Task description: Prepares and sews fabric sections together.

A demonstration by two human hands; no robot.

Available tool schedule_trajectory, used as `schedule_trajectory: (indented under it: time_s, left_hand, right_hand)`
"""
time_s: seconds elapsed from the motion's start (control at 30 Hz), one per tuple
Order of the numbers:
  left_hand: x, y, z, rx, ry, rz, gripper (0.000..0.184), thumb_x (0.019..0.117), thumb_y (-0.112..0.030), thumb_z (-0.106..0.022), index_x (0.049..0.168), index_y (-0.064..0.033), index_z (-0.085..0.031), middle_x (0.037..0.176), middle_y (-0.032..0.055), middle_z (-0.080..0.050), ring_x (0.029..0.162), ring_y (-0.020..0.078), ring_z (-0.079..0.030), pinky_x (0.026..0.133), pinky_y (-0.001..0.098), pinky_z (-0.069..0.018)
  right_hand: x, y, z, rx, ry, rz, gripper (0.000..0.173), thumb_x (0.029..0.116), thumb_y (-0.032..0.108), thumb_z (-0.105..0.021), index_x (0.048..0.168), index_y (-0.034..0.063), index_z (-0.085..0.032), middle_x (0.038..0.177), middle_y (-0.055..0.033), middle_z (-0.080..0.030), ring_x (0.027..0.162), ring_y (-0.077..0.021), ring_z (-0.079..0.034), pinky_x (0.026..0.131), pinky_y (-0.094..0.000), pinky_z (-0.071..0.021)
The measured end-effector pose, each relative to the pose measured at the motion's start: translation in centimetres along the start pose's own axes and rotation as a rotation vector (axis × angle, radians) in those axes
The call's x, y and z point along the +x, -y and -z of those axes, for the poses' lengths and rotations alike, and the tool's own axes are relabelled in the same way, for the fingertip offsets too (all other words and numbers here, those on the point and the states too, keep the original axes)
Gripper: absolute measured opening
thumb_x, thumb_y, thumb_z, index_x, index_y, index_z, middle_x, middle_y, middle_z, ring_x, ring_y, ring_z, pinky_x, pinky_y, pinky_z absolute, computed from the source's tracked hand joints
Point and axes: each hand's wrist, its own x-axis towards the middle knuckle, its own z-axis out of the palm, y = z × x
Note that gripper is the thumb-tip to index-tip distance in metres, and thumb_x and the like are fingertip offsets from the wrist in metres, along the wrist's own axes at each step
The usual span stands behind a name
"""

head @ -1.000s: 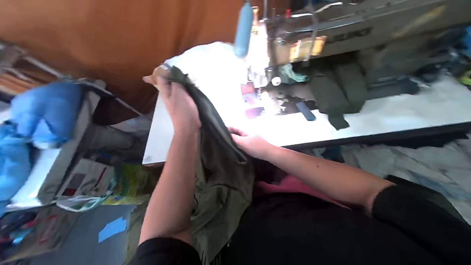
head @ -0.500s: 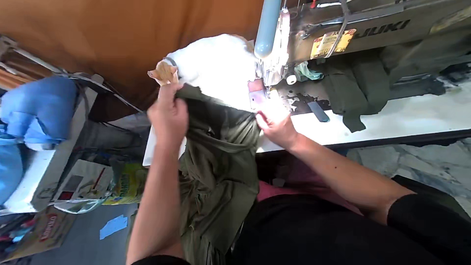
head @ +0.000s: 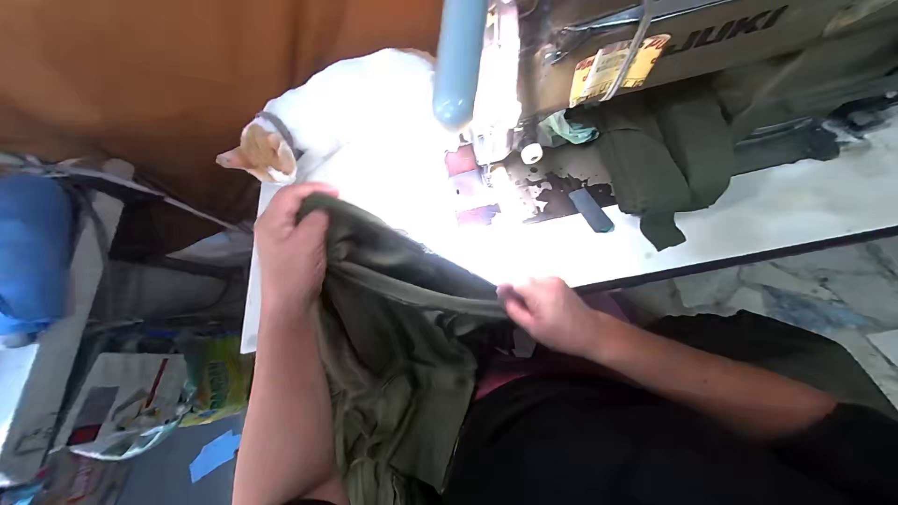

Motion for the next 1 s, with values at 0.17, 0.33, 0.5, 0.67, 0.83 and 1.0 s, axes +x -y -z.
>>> schedule_trajectory:
  time_s: [0.17, 0.33, 0.5, 0.67, 0.83, 1.0]
  left_hand:
    - [7.5, 2.0, -10.7, 0.604, 0.611, -0.168, 0.034, 0.1030, -0.021, -0.056, 0.114, 0.0087, -0.069, 0.117, 0.0319, -0.067, 0.117, 0.0481, -0.062, 0.101, 0.0663, -0.0440]
    - [8.9, 4.2, -18.2, 0.548, 0.648, -0.028, 0.036, 0.1024, -0.026, -0.061, 0.115, 0.0071, -0.068, 0.121, 0.0306, -0.066, 0.120, 0.0457, -0.061, 0.103, 0.0628, -0.0433]
    - [8.3, 6.6, -20.4, 0.490, 0.344, -0.153, 0.050, 0.0965, -0.035, -0.066, 0.125, 0.0050, -0.065, 0.128, 0.0280, -0.065, 0.128, 0.0409, -0.058, 0.109, 0.0575, -0.0413]
    - [8.1, 6.5, -20.6, 0.552, 0.335, -0.050, 0.057, 0.0937, -0.042, -0.068, 0.128, 0.0028, -0.065, 0.132, 0.0275, -0.063, 0.131, 0.0407, -0.056, 0.111, 0.0573, -0.0393]
    - [4.0, 5.8, -13.8, 0.453, 0.406, -0.155, 0.048, 0.1057, -0.040, -0.053, 0.126, 0.0018, -0.065, 0.121, 0.0251, -0.068, 0.113, 0.0418, -0.067, 0.095, 0.0645, -0.0503]
    - [-8.6, 4.0, 2.2, 0.275, 0.645, 0.534, 0.048, 0.1025, -0.036, -0.046, 0.100, 0.0049, -0.071, 0.086, 0.0112, -0.072, 0.068, 0.0137, -0.066, 0.066, 0.0369, -0.0569]
  right_hand:
    - [-0.3, 2.2, 3.4, 0.116, 0.526, -0.517, 0.050, 0.0999, 0.005, -0.047, 0.150, 0.0037, -0.048, 0.088, -0.0191, -0.068, 0.079, -0.0349, -0.065, 0.079, -0.0518, -0.0524]
    - [1.5, 1.2, 5.1, 0.020, 0.597, -0.666, 0.052, 0.1023, 0.008, -0.046, 0.154, 0.0023, -0.042, 0.104, -0.0234, -0.070, 0.098, -0.0393, -0.068, 0.090, -0.0541, -0.0515]
    - [3.2, 0.9, 5.3, -0.035, 0.689, -0.697, 0.055, 0.1056, 0.012, -0.042, 0.159, 0.0048, -0.034, 0.112, -0.0251, -0.070, 0.107, -0.0416, -0.067, 0.095, -0.0547, -0.0498]
    - [3.2, 0.9, 4.9, -0.086, 0.685, -0.651, 0.050, 0.1090, 0.017, -0.038, 0.157, 0.0056, -0.038, 0.108, -0.0255, -0.070, 0.105, -0.0433, -0.068, 0.092, -0.0561, -0.0503]
    - [-0.6, -0.5, 3.9, -0.175, 0.349, -0.309, 0.033, 0.0972, 0.004, -0.049, 0.121, -0.0019, -0.070, 0.095, -0.0216, -0.068, 0.089, -0.0383, -0.068, 0.077, -0.0500, -0.0552]
    - [-2.7, -1.5, 2.3, -0.230, 0.061, -0.096, 0.020, 0.0963, 0.004, -0.056, 0.098, -0.0003, -0.075, 0.125, -0.0198, -0.069, 0.093, -0.0357, -0.071, 0.074, -0.0452, -0.0596]
